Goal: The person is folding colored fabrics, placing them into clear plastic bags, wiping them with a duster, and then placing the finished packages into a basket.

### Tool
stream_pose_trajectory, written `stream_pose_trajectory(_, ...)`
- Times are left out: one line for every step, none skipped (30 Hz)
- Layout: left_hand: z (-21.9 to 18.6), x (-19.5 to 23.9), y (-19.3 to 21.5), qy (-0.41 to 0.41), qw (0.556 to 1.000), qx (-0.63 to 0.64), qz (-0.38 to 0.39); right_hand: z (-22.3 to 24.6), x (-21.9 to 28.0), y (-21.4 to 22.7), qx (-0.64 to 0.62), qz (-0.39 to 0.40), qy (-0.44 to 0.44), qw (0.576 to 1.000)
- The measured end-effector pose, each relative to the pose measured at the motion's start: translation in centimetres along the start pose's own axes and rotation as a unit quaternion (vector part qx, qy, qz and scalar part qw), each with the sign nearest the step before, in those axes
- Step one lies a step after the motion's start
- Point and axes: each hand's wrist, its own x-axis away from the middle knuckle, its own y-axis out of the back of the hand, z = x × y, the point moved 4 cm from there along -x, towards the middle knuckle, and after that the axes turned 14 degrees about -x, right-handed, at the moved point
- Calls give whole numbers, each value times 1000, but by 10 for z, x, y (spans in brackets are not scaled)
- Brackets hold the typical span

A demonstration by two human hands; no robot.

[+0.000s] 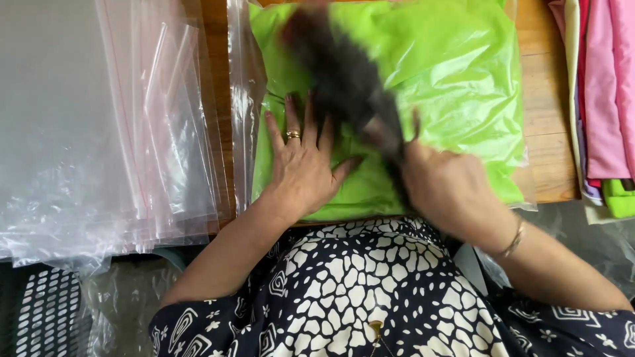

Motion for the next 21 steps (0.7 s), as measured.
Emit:
stream_pose_trajectory(-3, -1, -11, -2, 1000, 30, -1, 15, 5, -1, -196, 108, -79, 972)
stream_pose_trajectory(-5, -1, -21, -4, 998, 60, -2, 33, 13, -1, -378, 208, -155, 888)
stream_pose_trajectory(0, 1, -8, -3, 998, 60, -1, 23, 24, -22, -378, 208, -155, 888)
stream_pose_trajectory(4, 4, 7, -7, 998, 69, -12, 10, 34, -40, -297, 180, -154, 925)
stream_pose_trajectory(9, 6, 21, -12, 997, 78, -22, -3, 44, -57, -212, 150, -152, 954)
stream_pose_trajectory(9, 4, 23, -12, 997, 79, -23, -24, 44, -62, -211, 150, -152, 954)
stream_pose_trajectory(8, 2, 21, -8, 999, 45, 27, -49, 46, -67, -183, 139, -187, 955)
stream_pose_trajectory(8, 0, 19, -5, 997, 11, 77, -74, 47, -71, -155, 128, -223, 954)
stream_pose_trajectory(8, 0, 20, -6, 997, 12, 79, -88, 49, -78, -156, 130, -223, 954)
stream_pose_trajectory(8, 0, 21, -8, 996, 20, 89, -105, 53, -86, -110, 151, -247, 951)
stream_pose_trajectory(8, 0, 23, -13, 995, 26, 98, -121, 57, -94, -64, 171, -272, 945)
stream_pose_trajectory(10, 0, 23, -15, 995, 25, 98, -135, 63, -112, -64, 172, -275, 944)
stream_pose_trajectory(12, -1, 24, -18, 995, 45, 86, -150, 67, -132, -169, 157, -288, 929)
stream_pose_trajectory(14, -1, 25, -22, 995, 64, 74, -165, 71, -151, -272, 139, -298, 905)
stream_pose_trajectory(19, -3, 34, -19, 995, 66, 74, -170, 69, -149, -271, 139, -295, 906)
stream_pose_trajectory(25, -4, 45, -4, 997, 60, 53, -175, 65, -143, -321, 62, -284, 901)
stream_pose_trajectory(31, -3, 55, 10, 998, 55, 34, -179, 65, -137, -369, -13, -273, 888)
stream_pose_trajectory(35, -5, 57, 12, 998, 56, 37, -180, 61, -138, -371, -10, -270, 889)
stream_pose_trajectory(42, -8, 62, 43, 998, 35, 13, -183, 53, -136, -404, -58, -266, 873)
stream_pose_trajectory(49, -9, 68, 74, 997, 14, -12, -186, 46, -134, -437, -106, -262, 854)
stream_pose_trajectory(52, -18, 67, 82, 996, 13, -12, -183, 32, -128, -439, -107, -255, 855)
